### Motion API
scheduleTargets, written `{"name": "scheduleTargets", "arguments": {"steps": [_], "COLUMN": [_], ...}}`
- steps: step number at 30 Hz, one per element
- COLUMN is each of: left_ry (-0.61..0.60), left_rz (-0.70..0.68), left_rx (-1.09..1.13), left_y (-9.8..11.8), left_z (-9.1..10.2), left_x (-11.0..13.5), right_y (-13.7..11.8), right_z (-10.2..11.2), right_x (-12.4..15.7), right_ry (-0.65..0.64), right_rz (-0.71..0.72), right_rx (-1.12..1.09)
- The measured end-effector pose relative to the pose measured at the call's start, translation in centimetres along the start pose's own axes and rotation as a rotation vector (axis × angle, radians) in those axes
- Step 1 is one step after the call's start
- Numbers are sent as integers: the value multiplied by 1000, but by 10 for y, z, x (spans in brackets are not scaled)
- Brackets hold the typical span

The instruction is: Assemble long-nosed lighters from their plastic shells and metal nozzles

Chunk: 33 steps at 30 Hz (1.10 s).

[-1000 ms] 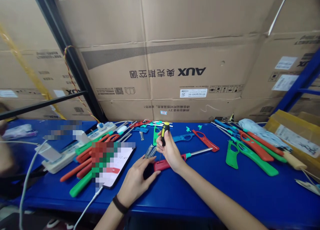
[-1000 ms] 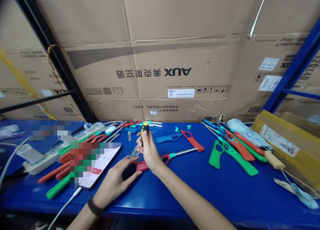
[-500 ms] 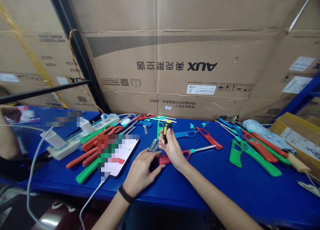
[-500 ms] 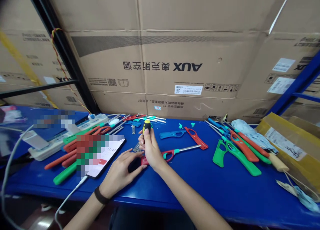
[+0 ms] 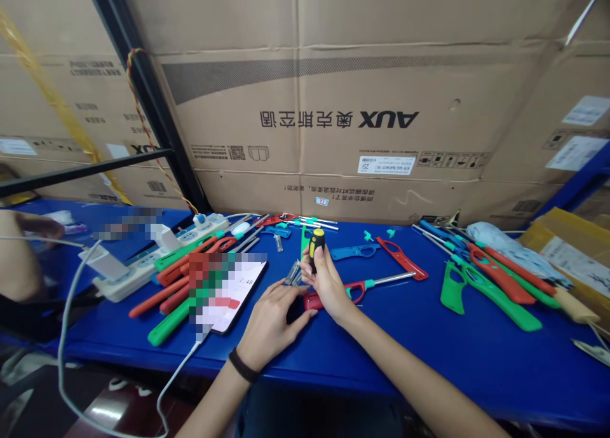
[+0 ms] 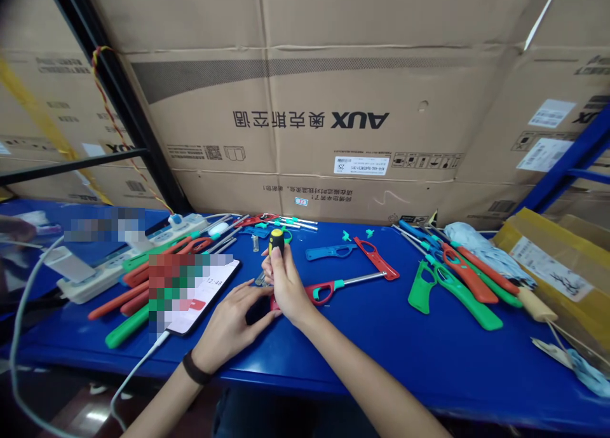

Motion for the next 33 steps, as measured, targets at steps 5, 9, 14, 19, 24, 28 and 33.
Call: {"name": "scheduleTargets", "arguments": {"steps": [5, 9, 14, 19, 24, 28, 33], "left_ry": [10, 7, 24, 23, 19, 23, -3], "left_rz": [-9, -3, -8, -18, -17, -14, 5], "left_rx": [6, -2, -33, -35, -34, -34, -19], "left_y": [-1, -1, 0, 2, 1, 0, -1], "left_z": [-1, -1, 0, 1, 1, 0, -1], "left_x": [0, 0, 0, 0, 0, 0, 1], "right_y": [5, 1, -11, -14, -2, -6, -12], "right_z": [1, 1, -2, -6, -7, -1, 7], "right_x": [1, 2, 5, 4, 0, -5, -11], "right_ry": [-14, -30, -35, -65, -127, -30, 47], "right_rz": [-6, 31, 140, 190, 107, 65, 6], "right_rx": [-11, 32, 196, 359, 484, 271, 12]}}
Point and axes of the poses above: each hand's wrist, its own x-axis away from the middle knuckle, its own z-axis out of the back of the hand, y = z × x, the point moved 5 cm from there along -x, towards the middle knuckle, and after that the axes turned 7 degrees about z, right-handed, at the moved point
